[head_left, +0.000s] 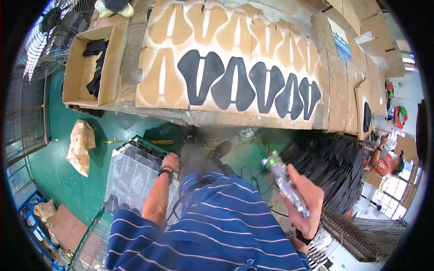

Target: The recorder uses a spray gun to apply adhesive to black padding components on a workstation table.

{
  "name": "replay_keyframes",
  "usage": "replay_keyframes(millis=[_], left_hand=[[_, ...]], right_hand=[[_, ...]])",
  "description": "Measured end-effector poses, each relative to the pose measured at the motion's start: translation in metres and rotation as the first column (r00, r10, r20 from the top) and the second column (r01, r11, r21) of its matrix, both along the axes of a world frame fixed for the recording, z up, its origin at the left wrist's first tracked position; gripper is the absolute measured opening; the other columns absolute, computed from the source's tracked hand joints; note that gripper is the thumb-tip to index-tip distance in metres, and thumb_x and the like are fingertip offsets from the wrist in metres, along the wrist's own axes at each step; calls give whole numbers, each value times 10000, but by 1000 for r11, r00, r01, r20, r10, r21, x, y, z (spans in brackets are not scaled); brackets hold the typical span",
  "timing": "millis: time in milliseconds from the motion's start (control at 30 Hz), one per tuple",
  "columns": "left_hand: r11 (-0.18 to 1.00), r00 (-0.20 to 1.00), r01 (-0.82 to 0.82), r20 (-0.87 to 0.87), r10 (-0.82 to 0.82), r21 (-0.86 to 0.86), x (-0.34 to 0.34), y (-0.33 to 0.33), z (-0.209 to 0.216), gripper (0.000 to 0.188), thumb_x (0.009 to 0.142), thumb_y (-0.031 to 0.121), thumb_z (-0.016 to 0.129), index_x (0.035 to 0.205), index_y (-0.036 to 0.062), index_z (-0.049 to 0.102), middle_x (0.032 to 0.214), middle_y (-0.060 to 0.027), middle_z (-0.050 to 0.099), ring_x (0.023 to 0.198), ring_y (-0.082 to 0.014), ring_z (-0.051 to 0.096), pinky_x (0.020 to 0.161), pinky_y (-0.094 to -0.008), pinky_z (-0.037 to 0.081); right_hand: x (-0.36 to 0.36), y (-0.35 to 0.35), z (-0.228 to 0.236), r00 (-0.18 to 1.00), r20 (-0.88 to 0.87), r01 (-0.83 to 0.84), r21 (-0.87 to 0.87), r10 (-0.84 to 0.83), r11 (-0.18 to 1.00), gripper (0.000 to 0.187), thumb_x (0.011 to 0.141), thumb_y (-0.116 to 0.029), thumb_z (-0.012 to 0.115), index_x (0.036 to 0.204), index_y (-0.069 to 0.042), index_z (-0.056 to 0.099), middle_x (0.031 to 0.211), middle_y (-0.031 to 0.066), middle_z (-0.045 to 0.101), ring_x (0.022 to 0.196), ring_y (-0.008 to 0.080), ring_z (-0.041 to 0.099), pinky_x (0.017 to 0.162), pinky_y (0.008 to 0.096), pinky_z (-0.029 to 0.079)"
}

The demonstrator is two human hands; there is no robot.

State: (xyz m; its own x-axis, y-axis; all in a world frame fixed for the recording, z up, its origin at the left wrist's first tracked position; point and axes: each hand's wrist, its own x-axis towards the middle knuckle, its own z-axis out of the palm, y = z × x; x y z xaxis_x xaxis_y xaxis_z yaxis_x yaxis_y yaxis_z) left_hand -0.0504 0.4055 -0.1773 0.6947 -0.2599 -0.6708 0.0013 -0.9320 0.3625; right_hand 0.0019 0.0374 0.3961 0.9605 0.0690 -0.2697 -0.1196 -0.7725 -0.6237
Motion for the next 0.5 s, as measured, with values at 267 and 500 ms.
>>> replay_keyframes(millis=[267,500], left_hand=[[932,933,-360,-2,360,-49,11,0,-3,232,837,252,669,1017,111,708,1018,-182,746,993,-399,714,897,-494,575],[904,913,-401,17,408,-146,34,-17,23,218,848,234,660,1028,128,721,1028,-178,743,1028,-384,704,911,-489,566]], right_hand=[[5,3,4,984,90,151,8,-151,989,602,778,32,753,1367,58,627,971,197,705,826,286,688,790,324,525],[0,3,7,976,17,217,-55,-216,975,553,803,14,750,1342,72,641,999,219,721,862,283,705,831,334,526]])
